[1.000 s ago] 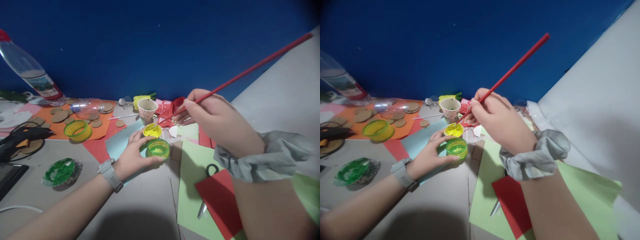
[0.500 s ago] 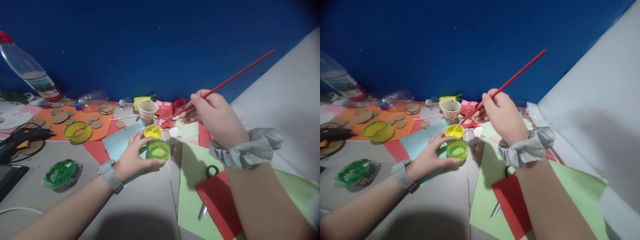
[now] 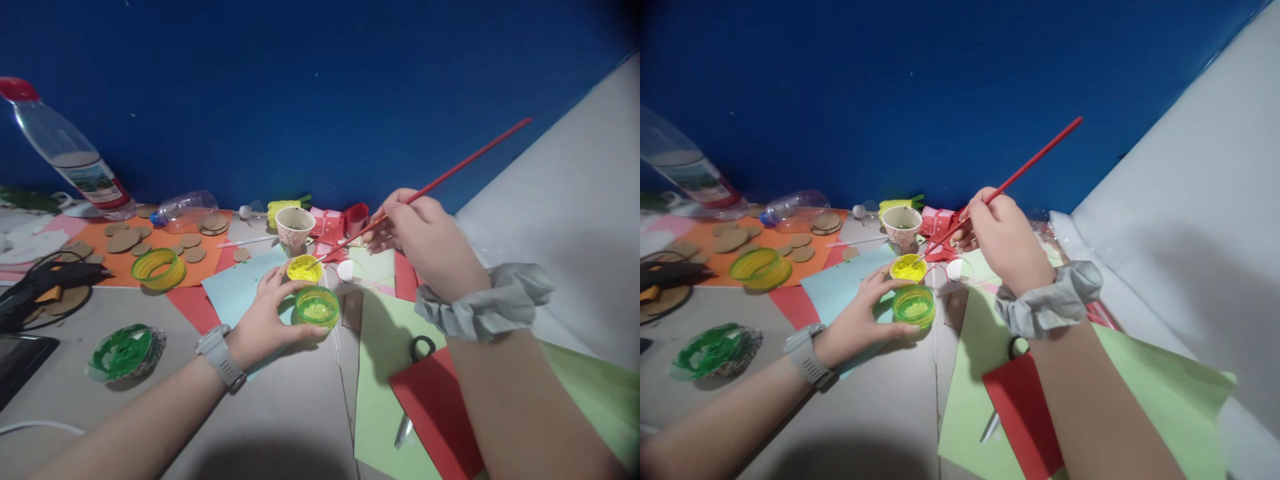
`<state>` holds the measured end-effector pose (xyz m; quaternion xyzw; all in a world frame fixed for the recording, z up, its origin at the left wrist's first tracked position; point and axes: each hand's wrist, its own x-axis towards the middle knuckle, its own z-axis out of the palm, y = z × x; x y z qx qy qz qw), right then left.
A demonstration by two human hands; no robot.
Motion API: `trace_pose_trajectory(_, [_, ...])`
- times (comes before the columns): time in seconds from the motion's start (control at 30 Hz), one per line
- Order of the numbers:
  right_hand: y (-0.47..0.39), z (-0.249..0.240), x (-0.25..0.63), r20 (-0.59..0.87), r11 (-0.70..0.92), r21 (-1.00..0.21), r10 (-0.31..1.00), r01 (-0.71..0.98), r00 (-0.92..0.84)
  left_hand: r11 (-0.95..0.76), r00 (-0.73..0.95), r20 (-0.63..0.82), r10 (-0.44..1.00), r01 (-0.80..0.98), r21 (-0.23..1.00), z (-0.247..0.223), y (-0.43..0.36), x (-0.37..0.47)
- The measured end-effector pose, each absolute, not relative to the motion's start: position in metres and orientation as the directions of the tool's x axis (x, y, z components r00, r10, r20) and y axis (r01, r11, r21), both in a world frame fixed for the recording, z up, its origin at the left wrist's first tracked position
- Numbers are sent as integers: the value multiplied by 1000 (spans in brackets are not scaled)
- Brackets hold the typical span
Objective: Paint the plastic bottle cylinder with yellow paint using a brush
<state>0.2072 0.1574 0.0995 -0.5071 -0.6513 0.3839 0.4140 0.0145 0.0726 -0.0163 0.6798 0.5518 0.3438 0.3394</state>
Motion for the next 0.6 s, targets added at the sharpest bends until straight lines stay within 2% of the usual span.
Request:
trace_pose_trajectory(0.37, [165,94,209,195,228,-882,973,413,-121,-137,127,89,988,445,885,-18,72,17])
trace_pose_trajectory(0.6, [162,98,209,244,248,-939,969,238,-45,-119,83,92,992,412,903,-19,70,10])
